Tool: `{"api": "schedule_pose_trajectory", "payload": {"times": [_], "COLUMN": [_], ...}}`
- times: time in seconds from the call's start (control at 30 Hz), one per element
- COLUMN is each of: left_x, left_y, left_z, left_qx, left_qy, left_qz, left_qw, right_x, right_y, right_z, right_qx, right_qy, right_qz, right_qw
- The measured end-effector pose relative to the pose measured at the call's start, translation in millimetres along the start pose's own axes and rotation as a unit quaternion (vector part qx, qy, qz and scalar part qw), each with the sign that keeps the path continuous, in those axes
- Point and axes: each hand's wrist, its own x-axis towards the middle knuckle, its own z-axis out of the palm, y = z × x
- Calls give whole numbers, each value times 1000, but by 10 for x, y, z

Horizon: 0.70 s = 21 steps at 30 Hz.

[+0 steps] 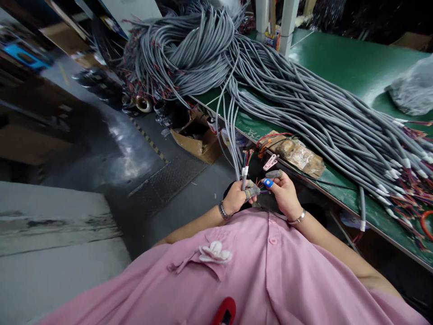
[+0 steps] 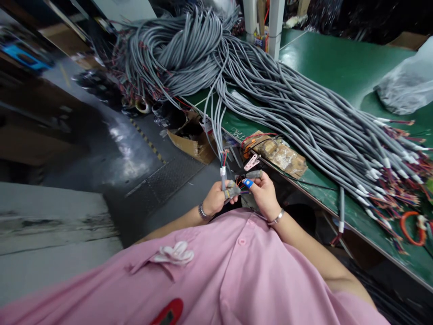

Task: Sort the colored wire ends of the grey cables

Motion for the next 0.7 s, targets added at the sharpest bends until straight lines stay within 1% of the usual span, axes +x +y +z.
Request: {"api": "schedule_pose_trajectory", "payload": {"times": [0.1,0.2,0.3,0.37,0.43,0.5,0.53,0.57,0.6,0.63,0.7], "left_x": [11,31,66,100,142,185,206,226,245,264,301], "left_y": [-20,-23,11,55,111,172,201,225,244,256,259], "left_z": [-7,-35,-57,-59,-51,-35,-27,-19,-14,-11,-18], "left_qx": [-9,-47,-83,-97,-111,-123,-128,-133,-136,-140,-146], "left_qy": [3,6,-1,-18,-35,-50,-59,-67,-75,-81,-86], "left_qz": [-5,-14,-21,-25,-34,-46,-53,-57,-60,-61,-63], "left_qw": [1000,999,996,995,993,990,989,987,986,985,984], "right_x": [22,72,160,235,312,380,406,426,440,448,452], "right_y": [13,42,54,28,-19,-64,-78,-83,-79,-64,-15], "right_z": [-46,-141,-239,-276,-276,-246,-224,-202,-182,-164,-140], "right_qx": [-8,10,39,58,80,95,95,90,78,62,22], "right_qy": [-2,22,42,18,-40,-100,-119,-124,-112,-85,-9], "right_qz": [15,32,68,110,159,191,193,183,163,134,60], "right_qw": [1000,999,996,992,983,972,969,971,977,985,998]}}
